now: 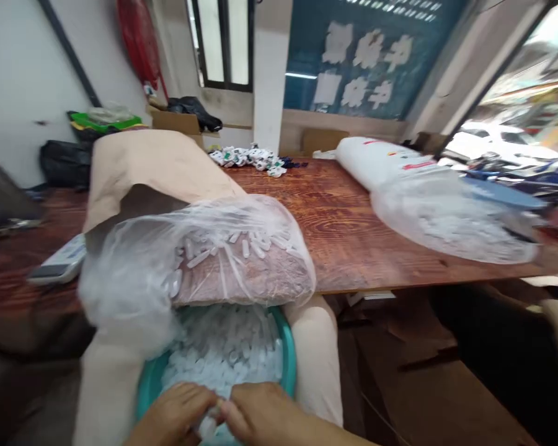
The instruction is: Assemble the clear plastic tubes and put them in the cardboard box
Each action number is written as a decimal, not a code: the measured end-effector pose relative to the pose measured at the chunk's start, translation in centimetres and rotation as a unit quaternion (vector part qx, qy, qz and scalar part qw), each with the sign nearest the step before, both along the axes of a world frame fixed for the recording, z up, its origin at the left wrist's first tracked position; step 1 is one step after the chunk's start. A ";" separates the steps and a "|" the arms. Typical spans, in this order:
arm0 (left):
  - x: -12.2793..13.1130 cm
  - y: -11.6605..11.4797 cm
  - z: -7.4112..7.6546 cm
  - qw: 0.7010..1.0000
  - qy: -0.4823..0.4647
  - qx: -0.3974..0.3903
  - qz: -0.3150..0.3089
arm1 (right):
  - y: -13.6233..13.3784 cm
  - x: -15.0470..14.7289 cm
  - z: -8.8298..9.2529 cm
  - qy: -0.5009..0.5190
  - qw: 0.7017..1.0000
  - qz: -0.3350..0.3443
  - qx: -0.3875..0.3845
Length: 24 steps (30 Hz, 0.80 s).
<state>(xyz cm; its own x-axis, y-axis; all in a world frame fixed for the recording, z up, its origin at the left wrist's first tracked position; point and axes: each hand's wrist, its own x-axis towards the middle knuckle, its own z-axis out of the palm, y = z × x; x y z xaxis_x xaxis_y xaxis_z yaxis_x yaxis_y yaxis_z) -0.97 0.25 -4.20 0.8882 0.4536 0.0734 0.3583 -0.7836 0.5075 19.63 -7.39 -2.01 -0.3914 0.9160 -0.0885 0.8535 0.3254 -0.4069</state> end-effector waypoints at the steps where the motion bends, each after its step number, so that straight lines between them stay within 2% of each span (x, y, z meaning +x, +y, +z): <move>1: 0.3 -0.3 0.8 0.999 0.026 0.001 0.021 | -0.2 0.0 0.4 0.031 0.999 -0.006 -0.013; 4: 1.1 0.1 3.0 0.994 0.057 -0.069 0.062 | 0.3 0.6 1.2 0.087 0.995 -0.026 -0.047; 7: 2.3 2.3 4.1 0.978 0.085 -0.113 0.156 | 1.6 0.6 0.6 0.077 0.994 -0.050 -0.058; 11: 5.2 5.8 3.4 0.961 0.130 -0.111 0.218 | 2.6 -1.1 -1.2 0.036 0.996 -0.039 -0.066; 14: 7.7 7.5 2.3 0.954 0.162 -0.121 0.222 | 2.3 -2.3 -2.4 0.032 0.996 -0.011 -0.080; 17: 9.2 8.1 1.6 0.954 0.166 -0.135 0.211 | 2.0 -2.3 -2.8 0.056 0.994 0.010 -0.089; 20: 9.2 7.9 1.7 0.953 0.151 -0.160 0.208 | 1.9 -1.3 -2.8 0.089 0.992 -0.005 -0.088; 24: 7.4 7.1 2.4 0.947 0.091 -0.219 0.218 | 1.7 0.6 -2.4 0.139 0.986 -0.056 -0.078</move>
